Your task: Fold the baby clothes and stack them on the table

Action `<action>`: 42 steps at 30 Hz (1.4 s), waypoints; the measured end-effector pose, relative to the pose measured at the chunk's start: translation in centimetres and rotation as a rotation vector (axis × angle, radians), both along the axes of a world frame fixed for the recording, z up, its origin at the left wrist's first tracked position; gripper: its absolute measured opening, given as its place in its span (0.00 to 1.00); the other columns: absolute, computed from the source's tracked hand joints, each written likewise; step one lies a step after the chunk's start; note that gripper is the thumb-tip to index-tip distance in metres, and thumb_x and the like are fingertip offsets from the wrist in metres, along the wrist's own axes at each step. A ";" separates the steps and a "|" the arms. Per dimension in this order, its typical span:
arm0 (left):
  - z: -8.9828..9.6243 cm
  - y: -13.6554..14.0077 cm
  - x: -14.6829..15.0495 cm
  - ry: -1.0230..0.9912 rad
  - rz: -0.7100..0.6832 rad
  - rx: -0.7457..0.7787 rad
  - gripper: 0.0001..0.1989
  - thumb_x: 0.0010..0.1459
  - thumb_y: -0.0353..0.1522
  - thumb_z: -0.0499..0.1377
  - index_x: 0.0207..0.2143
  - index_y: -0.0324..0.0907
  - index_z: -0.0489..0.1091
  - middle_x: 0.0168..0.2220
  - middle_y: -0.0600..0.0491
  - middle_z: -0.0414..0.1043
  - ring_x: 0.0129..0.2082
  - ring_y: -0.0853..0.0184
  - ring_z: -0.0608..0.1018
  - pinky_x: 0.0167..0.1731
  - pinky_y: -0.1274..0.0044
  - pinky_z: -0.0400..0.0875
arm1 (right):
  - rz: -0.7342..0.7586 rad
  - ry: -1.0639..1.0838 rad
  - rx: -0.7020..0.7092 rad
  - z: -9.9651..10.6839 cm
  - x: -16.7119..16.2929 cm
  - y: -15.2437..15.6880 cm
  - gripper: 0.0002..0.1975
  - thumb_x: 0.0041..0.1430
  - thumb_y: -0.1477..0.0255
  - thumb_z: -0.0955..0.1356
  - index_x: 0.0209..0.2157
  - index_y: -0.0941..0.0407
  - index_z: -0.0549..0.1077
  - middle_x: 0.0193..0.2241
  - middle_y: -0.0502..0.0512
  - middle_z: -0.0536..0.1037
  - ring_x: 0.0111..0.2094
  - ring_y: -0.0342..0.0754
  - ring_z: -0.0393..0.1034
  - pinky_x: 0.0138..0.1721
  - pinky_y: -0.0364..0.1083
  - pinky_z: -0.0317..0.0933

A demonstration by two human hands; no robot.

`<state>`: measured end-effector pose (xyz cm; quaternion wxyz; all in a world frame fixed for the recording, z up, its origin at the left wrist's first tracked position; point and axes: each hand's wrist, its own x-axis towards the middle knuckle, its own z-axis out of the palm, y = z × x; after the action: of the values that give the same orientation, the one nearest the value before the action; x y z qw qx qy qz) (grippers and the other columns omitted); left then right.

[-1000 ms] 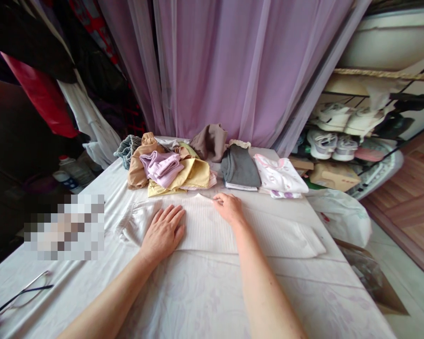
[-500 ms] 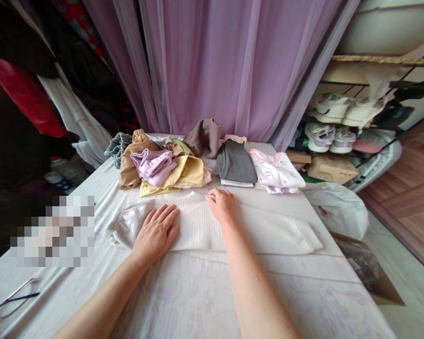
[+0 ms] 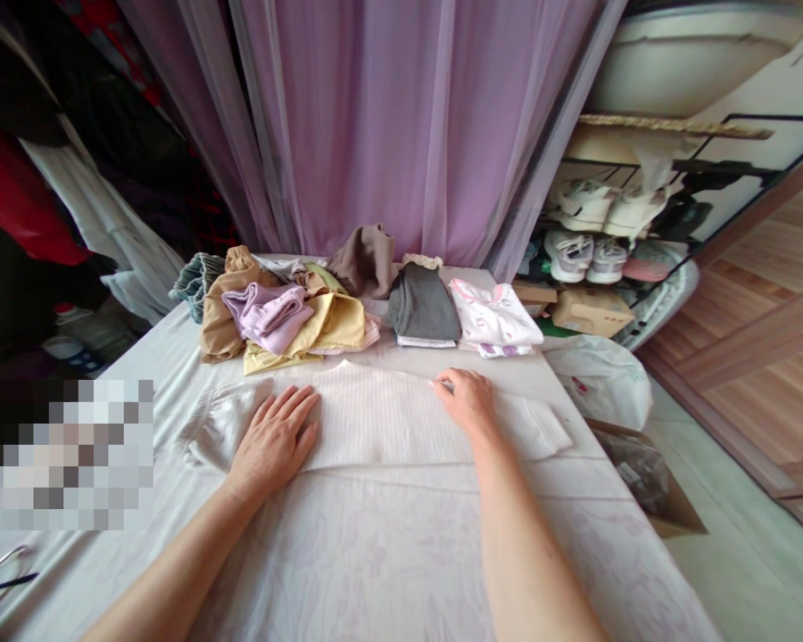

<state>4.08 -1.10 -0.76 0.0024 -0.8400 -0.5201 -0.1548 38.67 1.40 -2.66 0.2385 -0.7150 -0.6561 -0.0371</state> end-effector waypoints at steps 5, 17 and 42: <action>0.1 0.1 0.0 0.016 0.001 -0.001 0.22 0.65 0.38 0.49 0.60 0.47 0.66 0.63 0.51 0.64 0.64 0.56 0.64 0.63 0.58 0.58 | -0.023 -0.008 0.013 -0.3 0.4 -0.2 0.09 0.58 0.63 0.66 0.29 0.52 0.76 0.32 0.54 0.81 0.37 0.52 0.72 0.39 0.48 0.57; -0.1 0.2 -0.1 0.044 -0.003 0.008 0.23 0.66 0.39 0.48 0.60 0.45 0.65 0.64 0.51 0.63 0.64 0.55 0.64 0.62 0.57 0.59 | -0.054 -0.060 -0.046 0.4 2.8 -1.6 0.11 0.58 0.62 0.66 0.31 0.52 0.77 0.32 0.55 0.81 0.37 0.52 0.73 0.40 0.48 0.58; 0.0 0.4 -0.2 0.018 -0.016 0.028 0.23 0.65 0.39 0.49 0.60 0.46 0.66 0.62 0.50 0.65 0.64 0.55 0.65 0.62 0.57 0.59 | -0.186 -0.362 -0.210 2.0 8.9 -3.2 0.20 0.63 0.55 0.63 0.26 0.53 0.76 0.26 0.57 0.81 0.30 0.51 0.72 0.33 0.47 0.53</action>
<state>3.89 -0.66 -0.80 0.0177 -0.8454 -0.5110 -0.1544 47.62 -1.80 -0.65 0.0367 -0.7750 -0.6197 -0.1184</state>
